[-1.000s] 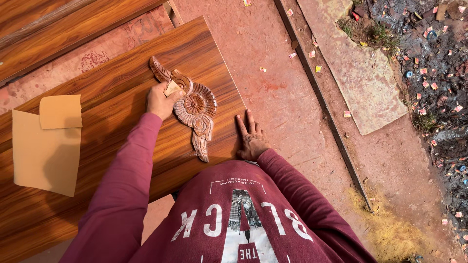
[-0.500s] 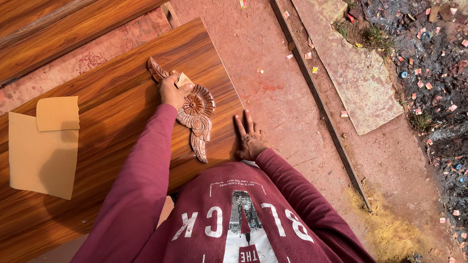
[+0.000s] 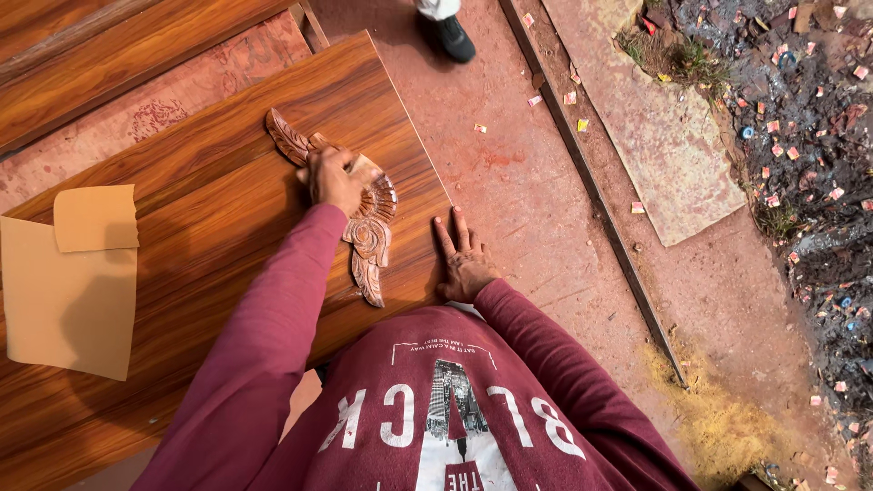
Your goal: The person sands a carved wooden ornament attached to a larger wooden board using a piece of sandpaper. They hold the board steady with one hand while rubbing the sandpaper over the intricate design with the other hand.
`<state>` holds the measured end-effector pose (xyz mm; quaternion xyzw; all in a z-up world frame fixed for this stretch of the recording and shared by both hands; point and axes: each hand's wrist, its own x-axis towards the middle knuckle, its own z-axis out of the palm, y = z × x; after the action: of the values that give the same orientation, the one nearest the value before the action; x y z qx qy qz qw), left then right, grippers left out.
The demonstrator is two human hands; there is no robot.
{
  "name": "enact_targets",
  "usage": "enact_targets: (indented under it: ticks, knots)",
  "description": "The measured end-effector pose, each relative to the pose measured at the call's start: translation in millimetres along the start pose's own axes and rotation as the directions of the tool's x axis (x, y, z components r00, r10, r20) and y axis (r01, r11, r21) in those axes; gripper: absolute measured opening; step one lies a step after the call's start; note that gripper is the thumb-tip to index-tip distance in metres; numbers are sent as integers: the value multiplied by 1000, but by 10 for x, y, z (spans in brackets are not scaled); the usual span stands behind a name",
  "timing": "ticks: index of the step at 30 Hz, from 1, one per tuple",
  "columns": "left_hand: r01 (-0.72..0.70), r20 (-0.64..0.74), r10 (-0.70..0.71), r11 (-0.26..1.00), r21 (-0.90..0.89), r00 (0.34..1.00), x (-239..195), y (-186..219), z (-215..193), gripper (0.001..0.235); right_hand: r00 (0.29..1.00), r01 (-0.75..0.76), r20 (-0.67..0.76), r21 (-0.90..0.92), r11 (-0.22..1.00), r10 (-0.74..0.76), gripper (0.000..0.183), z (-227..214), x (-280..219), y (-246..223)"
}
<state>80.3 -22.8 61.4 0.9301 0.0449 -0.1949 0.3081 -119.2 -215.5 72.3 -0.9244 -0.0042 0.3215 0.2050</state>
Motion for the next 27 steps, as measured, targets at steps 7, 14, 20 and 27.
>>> enact_targets:
  ticks: [7,14,20,27]
  knots:
    - [-85,-249,90,996,31,964,144,148,-76,23,998,-26,53,5,1000,26,139,18,-3,6]
    - [-345,260,283,909,234,923,-17,264,-140,26,997,-43,67,-10,999,44,139,-143,46,-42]
    - [-561,580,293,746,359,760,-130,233,-27,21,1000,-23,9,18,1000,22,136,-108,6,-47]
    - [-544,452,390,790,284,802,69,23,67,22,999,-8,-30,46,999,10,137,11,3,17]
